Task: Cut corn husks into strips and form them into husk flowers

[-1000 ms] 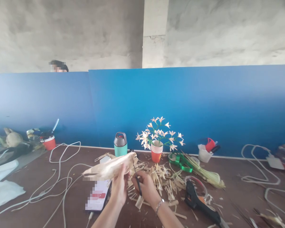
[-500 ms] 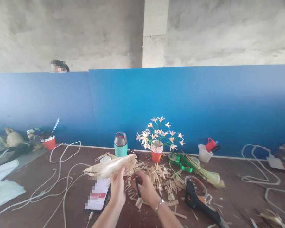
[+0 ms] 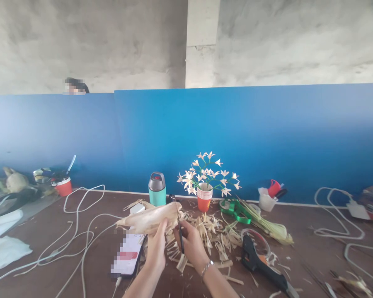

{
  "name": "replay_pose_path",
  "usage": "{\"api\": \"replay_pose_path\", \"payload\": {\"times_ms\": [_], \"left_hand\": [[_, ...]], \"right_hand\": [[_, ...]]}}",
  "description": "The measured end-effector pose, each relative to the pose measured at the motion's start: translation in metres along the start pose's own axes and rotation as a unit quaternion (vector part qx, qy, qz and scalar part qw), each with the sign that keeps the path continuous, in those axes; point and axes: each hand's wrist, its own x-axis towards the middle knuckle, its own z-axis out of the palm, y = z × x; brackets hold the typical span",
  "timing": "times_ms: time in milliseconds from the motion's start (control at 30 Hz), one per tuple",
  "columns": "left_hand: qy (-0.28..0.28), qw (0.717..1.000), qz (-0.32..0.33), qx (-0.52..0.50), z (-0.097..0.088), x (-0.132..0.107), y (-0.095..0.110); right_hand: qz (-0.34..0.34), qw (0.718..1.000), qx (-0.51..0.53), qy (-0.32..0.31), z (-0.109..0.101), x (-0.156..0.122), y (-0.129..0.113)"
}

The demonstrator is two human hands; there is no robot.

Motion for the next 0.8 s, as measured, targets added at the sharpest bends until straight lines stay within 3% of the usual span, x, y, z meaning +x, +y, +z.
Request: {"api": "replay_pose_path", "payload": {"times_ms": [433,800], "left_hand": [[-0.004,1.0,-0.002,0.008,0.008,-0.012,0.01],[-0.037,0.998,0.003,0.046,0.0,-0.002,0.008]], "right_hand": [[0.033,0.998,0.057,-0.003,-0.002,0.002,-0.006],[0.064,0.997,0.031,-0.016,-0.004,0.003,-0.006]]}}
